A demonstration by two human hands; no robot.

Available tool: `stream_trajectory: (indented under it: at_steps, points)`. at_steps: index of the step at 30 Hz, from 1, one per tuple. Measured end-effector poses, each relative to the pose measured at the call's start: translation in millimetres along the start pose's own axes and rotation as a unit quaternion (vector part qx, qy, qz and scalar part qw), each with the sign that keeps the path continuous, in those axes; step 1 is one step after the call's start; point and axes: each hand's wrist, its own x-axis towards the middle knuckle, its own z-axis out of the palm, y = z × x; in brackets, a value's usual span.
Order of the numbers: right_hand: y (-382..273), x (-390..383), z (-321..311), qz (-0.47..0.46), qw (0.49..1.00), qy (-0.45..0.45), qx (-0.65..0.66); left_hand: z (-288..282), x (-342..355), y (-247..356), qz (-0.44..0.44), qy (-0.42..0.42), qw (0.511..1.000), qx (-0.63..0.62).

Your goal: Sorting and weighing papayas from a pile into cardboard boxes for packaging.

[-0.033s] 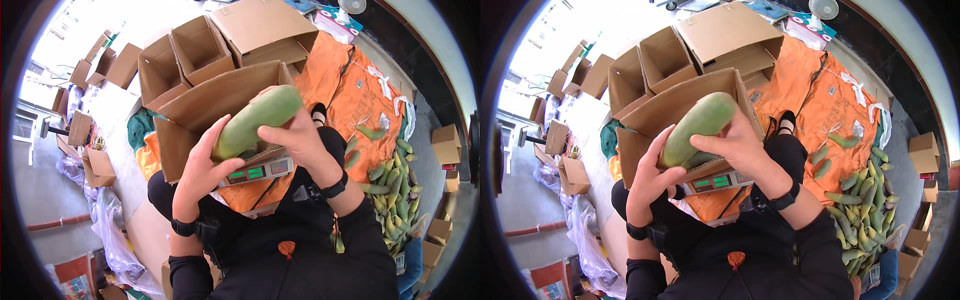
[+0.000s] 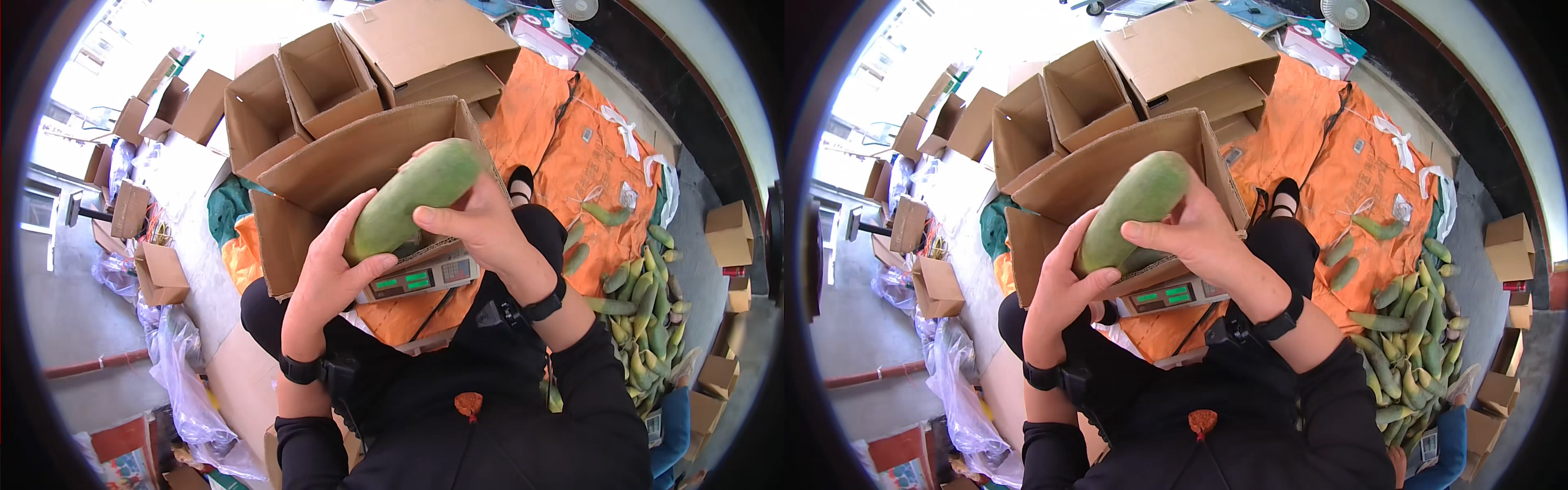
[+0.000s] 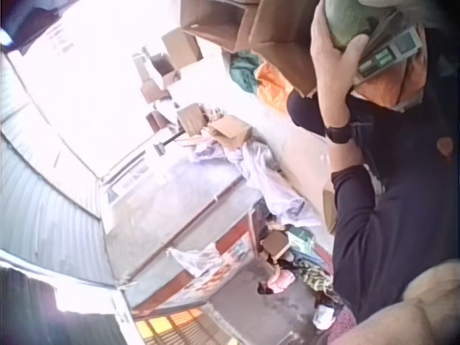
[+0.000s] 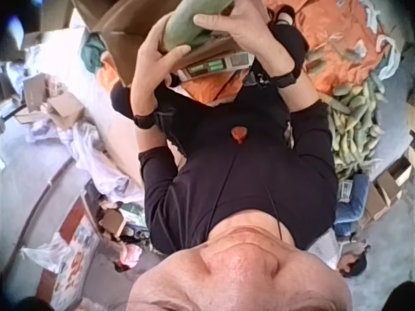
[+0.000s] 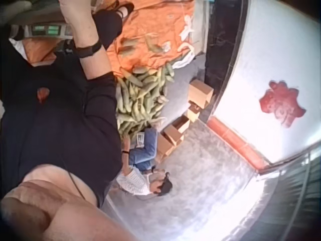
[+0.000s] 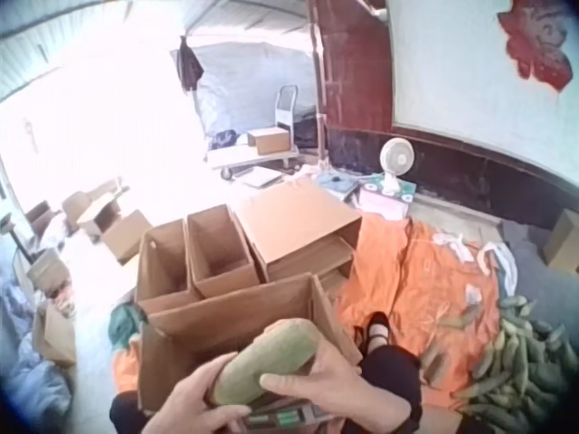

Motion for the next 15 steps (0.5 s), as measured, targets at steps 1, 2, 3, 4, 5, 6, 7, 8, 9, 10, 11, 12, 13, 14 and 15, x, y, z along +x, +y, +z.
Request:
stream_trajectory:
  at_steps: [1,2,3,4,5,6,7,8,9,10,11,12,13,14,15]
  points:
    - [2,0,-1,0.003,1.000,0.003,0.003,0,-1,-5,-0.009,-0.007,1.000,-0.018]
    - [3,1,-4,0.015,1.000,-0.004,-0.009,0,-3,-6,-0.012,-0.012,1.000,-0.019]
    - [4,3,-7,0.027,0.999,-0.012,-0.021,1,-5,-8,-0.032,0.000,0.998,-0.057]
    - [-4,1,-15,0.004,0.998,-0.019,-0.065,1,-7,-10,-0.053,0.010,0.994,-0.095]
    - [-9,-1,-26,-0.049,0.990,0.028,-0.125,-1,-6,-13,-0.045,0.018,0.998,-0.041]
    - [-14,-2,-40,-0.100,0.975,0.075,-0.185,-2,-6,-15,-0.067,0.032,0.997,0.008]
    - [-22,-5,-56,-0.104,0.977,0.088,-0.162,-3,-4,-15,-0.077,0.029,0.994,0.070]
    - [-30,-9,-71,-0.108,0.979,0.101,-0.139,-5,-2,-15,-0.086,0.025,0.987,0.133]
    - [-38,-16,-81,-0.097,0.971,0.160,-0.148,-4,0,-14,-0.085,0.015,0.988,0.131]
    - [-39,-24,-98,-0.095,0.969,0.171,-0.149,-3,3,-16,-0.092,-0.002,0.976,0.198]
    - [-37,-32,-116,-0.082,0.966,0.198,-0.148,-2,7,-17,-0.098,-0.019,0.959,0.264]
    - [-36,-42,-133,-0.070,0.960,0.229,-0.148,0,12,-17,-0.091,-0.034,0.961,0.260]
    - [-30,-52,-146,-0.056,0.955,0.252,-0.144,4,18,-18,-0.105,-0.065,0.959,0.254]
    - [-22,-63,-161,-0.055,0.950,0.268,-0.148,7,24,-20,-0.119,-0.096,0.956,0.250]
    - [-11,-77,-178,-0.021,0.944,0.287,-0.160,10,30,-23,-0.105,-0.122,0.959,0.234]
